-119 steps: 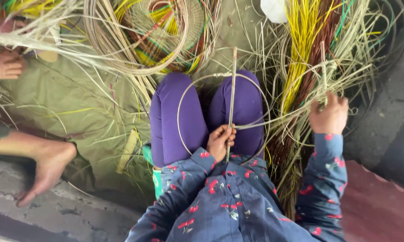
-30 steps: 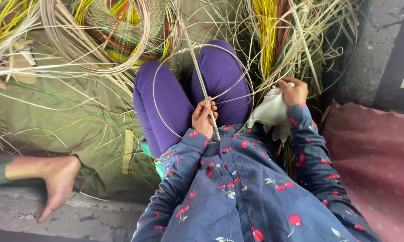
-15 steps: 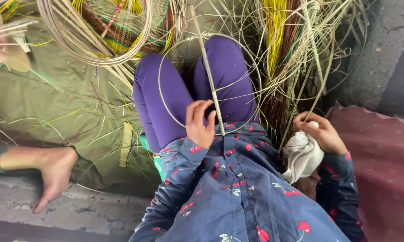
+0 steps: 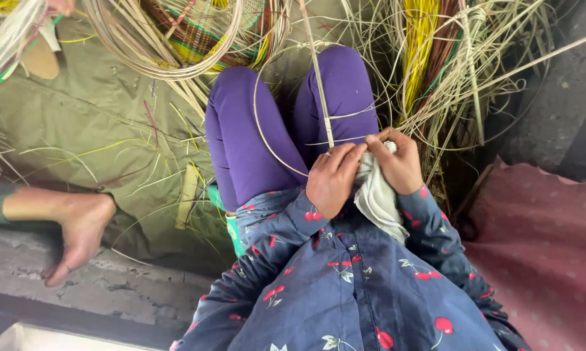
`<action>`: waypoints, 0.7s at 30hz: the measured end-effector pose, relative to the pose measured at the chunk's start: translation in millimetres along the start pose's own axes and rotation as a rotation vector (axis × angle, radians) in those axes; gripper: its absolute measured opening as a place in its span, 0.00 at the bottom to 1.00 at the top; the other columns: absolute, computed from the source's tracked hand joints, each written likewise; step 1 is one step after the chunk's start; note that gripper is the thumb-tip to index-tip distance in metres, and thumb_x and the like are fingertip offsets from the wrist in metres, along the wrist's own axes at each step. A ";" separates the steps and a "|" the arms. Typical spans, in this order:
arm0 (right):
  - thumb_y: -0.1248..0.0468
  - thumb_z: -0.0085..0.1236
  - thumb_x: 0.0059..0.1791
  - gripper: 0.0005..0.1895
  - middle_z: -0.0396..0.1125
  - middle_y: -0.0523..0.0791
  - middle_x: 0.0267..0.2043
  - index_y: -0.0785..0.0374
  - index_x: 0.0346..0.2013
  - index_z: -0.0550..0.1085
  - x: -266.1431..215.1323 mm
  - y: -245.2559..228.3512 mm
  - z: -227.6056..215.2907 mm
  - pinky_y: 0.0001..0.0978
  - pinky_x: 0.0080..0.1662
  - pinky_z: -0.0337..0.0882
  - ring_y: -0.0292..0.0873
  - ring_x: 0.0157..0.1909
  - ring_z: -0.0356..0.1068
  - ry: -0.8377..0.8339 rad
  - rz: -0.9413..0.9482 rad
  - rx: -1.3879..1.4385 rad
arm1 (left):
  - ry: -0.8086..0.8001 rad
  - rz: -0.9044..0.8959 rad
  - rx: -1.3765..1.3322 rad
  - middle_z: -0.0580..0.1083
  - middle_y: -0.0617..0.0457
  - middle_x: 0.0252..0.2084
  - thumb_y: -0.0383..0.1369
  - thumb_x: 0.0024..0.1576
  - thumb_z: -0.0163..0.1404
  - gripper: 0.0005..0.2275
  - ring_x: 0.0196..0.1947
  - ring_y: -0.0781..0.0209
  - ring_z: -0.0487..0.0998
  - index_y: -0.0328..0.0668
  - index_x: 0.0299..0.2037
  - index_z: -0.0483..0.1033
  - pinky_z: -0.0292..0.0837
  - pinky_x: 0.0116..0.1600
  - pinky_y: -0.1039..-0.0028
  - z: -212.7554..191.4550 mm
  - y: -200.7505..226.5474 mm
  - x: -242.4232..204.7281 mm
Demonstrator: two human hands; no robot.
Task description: Wrapping and weaving thin fiber strips around a circular frame to reinforce the rim of a basket or similar object.
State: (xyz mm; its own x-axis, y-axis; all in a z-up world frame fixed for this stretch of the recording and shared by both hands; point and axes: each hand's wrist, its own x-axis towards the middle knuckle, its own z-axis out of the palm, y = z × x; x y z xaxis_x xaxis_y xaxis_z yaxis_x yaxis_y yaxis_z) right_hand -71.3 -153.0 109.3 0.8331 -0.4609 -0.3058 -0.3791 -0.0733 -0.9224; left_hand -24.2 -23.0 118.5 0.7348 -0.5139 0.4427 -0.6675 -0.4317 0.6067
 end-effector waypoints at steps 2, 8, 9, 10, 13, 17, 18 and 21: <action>0.67 0.52 0.43 0.05 0.61 0.43 0.22 0.65 0.23 0.70 -0.1 0.6 4.0 0.22 0.36 0.59 0.33 0.28 0.59 0.008 0.012 0.038 | -0.011 -0.024 0.024 0.67 0.54 0.35 0.30 0.53 0.41 0.09 0.34 0.56 0.69 0.46 0.43 0.68 0.66 0.37 0.73 -3.4 -4.7 -1.6; 0.66 0.52 0.44 0.05 0.63 0.46 0.28 0.67 0.30 0.70 -13.0 -7.1 -2.7 0.28 0.43 0.58 0.36 0.36 0.60 -0.023 -0.006 0.038 | -0.107 -0.346 -0.361 0.65 0.54 0.27 0.33 0.54 0.38 0.07 0.29 0.52 0.69 0.50 0.40 0.69 0.65 0.37 0.71 -22.5 -19.0 -1.0; 0.66 0.51 0.40 0.09 0.64 0.48 0.30 0.67 0.33 0.69 -18.0 -16.4 -3.4 0.33 0.46 0.56 0.41 0.40 0.60 -0.159 -0.082 0.035 | -0.073 -0.392 -0.449 0.65 0.53 0.27 0.30 0.54 0.36 0.08 0.29 0.51 0.68 0.49 0.39 0.69 0.64 0.38 0.70 -24.9 -28.2 0.4; 0.67 0.51 0.37 0.15 0.65 0.50 0.33 0.68 0.37 0.68 -22.8 -25.9 -4.4 0.39 0.49 0.54 0.47 0.44 0.61 -0.294 -0.159 0.031 | -0.036 -0.435 -0.537 0.65 0.52 0.28 0.27 0.54 0.34 0.10 0.29 0.50 0.67 0.48 0.39 0.69 0.63 0.39 0.69 -27.0 -37.2 1.8; 0.57 0.61 0.30 0.34 0.61 0.53 0.49 0.62 0.48 0.65 -39.0 -26.9 -22.2 0.53 0.53 0.45 0.54 0.52 0.55 -0.944 -0.153 0.036 | 0.004 -0.561 -0.647 0.69 0.51 0.27 0.26 0.55 0.34 0.09 0.28 0.57 0.70 0.41 0.33 0.69 0.64 0.39 0.74 -22.4 -60.7 2.4; 0.77 0.56 0.29 0.25 0.64 0.59 0.40 0.70 0.40 0.68 -30.0 -33.2 -18.3 0.56 0.49 0.58 0.63 0.44 0.62 -0.766 0.048 -0.265 | 0.001 -0.706 -0.883 0.57 0.59 0.12 0.30 0.57 0.31 0.11 0.12 0.72 0.58 0.36 0.31 0.67 0.58 0.20 0.86 -12.4 -62.4 1.4; 0.73 0.52 0.33 0.22 0.62 0.54 0.42 0.67 0.42 0.66 -24.3 -20.1 -18.1 0.47 0.49 0.57 0.54 0.45 0.59 -0.507 0.107 -0.063 | -0.011 -0.720 -0.921 0.57 0.58 0.10 0.30 0.57 0.31 0.10 0.10 0.72 0.58 0.36 0.32 0.67 0.56 0.18 0.86 -12.4 -57.6 3.3; 0.63 0.49 0.41 0.18 0.62 0.48 0.40 0.66 0.43 0.64 -0.1 -16.8 -4.1 0.36 0.44 0.64 0.42 0.40 0.62 -0.027 0.303 0.418 | -0.054 -0.749 -0.965 0.57 0.58 0.09 0.30 0.56 0.32 0.10 0.09 0.71 0.57 0.38 0.32 0.68 0.56 0.17 0.85 -9.5 -43.3 4.3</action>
State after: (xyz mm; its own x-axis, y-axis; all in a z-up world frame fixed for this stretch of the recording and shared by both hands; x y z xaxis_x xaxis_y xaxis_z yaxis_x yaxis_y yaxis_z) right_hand -66.7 -155.3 125.8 0.7231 -0.3829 -0.5749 -0.4165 0.4222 -0.8051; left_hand 9.0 0.5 100.5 0.8776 -0.4145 -0.2407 0.2992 0.0814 0.9507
